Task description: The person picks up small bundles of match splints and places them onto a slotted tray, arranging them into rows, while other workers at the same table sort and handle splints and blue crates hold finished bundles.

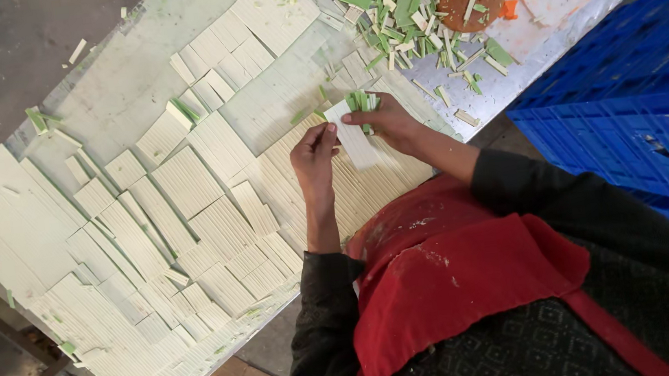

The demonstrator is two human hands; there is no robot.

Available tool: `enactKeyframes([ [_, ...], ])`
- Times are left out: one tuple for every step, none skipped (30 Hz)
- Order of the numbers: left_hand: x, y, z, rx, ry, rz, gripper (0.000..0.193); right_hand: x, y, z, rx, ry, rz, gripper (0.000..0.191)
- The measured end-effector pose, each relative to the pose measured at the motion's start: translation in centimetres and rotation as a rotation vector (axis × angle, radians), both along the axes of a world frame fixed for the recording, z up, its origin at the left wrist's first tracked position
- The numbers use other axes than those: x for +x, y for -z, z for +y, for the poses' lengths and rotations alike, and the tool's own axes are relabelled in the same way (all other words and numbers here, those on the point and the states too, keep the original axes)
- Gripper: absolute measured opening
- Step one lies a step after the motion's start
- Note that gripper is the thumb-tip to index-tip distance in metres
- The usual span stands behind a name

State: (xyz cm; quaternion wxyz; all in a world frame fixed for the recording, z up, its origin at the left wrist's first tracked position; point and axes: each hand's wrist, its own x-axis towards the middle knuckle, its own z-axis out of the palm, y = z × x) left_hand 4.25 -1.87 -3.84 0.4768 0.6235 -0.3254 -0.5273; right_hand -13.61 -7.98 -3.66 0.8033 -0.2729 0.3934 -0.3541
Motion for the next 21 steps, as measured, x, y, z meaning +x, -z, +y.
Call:
enactKeyframes([
  [-0.1,0.1,0.0,0.016,-0.003,0.044,0.027,0.0,0.1,0.0,0.013,-0.006,0.011,0.038],
  [-0.1,0.1,0.0,0.021,-0.017,0.074,0.027,0.0,0.2,0.1,0.027,-0.011,0.021,0.038],
  [-0.2,0.1,0.0,0.026,-0.031,0.104,0.027,0.0,0.3,0.1,0.042,-0.016,0.030,0.037],
  [-0.3,0.0,0.0,0.031,-0.045,0.134,0.027,0.0,0.4,0.1,0.047,-0.017,0.032,0.036],
  [-0.3,-0.1,-0.1,0.047,-0.049,0.151,0.027,0.1,0.5,0.1,0.051,-0.018,0.034,0.036],
  [-0.4,-0.3,0.0,0.063,-0.054,0.169,0.027,0.0,0.5,0.0,0.056,-0.021,0.038,0.035],
  [-0.4,-0.5,-0.1,0.079,-0.060,0.187,0.027,0.0,0.6,0.0,0.067,-0.016,0.046,0.035],
  [-0.4,-0.8,-0.1,0.085,-0.051,0.198,0.027,0.0,0.6,0.0,0.079,-0.011,0.054,0.034],
  [-0.3,-1.0,-0.1,0.092,-0.044,0.209,0.027,0.0,0.6,0.1,0.092,-0.008,0.061,0.034],
  [-0.3,-1.2,0.0,0.099,-0.038,0.219,0.027,-0.1,0.6,0.1,0.081,-0.011,0.048,0.033],
  [-0.3,-1.3,0.0,0.078,-0.026,0.211,0.027,-0.2,0.6,0.1,0.071,-0.014,0.033,0.033],
  [-0.3,-1.4,0.0,0.058,-0.014,0.203,0.027,-0.2,0.6,0.2,0.060,-0.017,0.020,0.032],
  [-0.3,-1.4,0.0,0.038,-0.002,0.196,0.027,-0.2,0.6,0.3,0.050,-0.018,0.036,0.033],
  [-0.3,-1.2,-0.1,0.037,0.000,0.183,0.026,-0.2,0.7,0.3,0.038,-0.018,0.054,0.033],
  [-0.3,-1.0,-0.2,0.036,0.002,0.170,0.025,-0.1,0.7,0.4,0.026,-0.017,0.072,0.034],
  [-0.3,-0.8,-0.3,0.035,0.004,0.157,0.024,-0.1,0.7,0.4,0.020,-0.017,0.094,0.034],
  [-0.4,-0.5,-0.4,0.026,0.002,0.120,0.024,0.0,0.7,0.5,0.015,-0.017,0.116,0.034],
  [-0.5,-0.2,-0.5,0.017,0.001,0.083,0.024,0.0,0.7,0.5,0.009,-0.017,0.139,0.035],
  [-0.5,0.0,-0.5,0.007,0.000,0.046,0.026,0.1,0.7,0.5,0.016,-0.015,0.128,0.035],
  [-0.5,0.1,-0.4,0.016,-0.012,0.096,0.025,0.1,0.7,0.5,0.024,-0.012,0.116,0.035],
  [-0.5,0.1,-0.4,0.024,-0.023,0.144,0.024,0.0,0.6,0.5,0.031,-0.008,0.104,0.035],
])
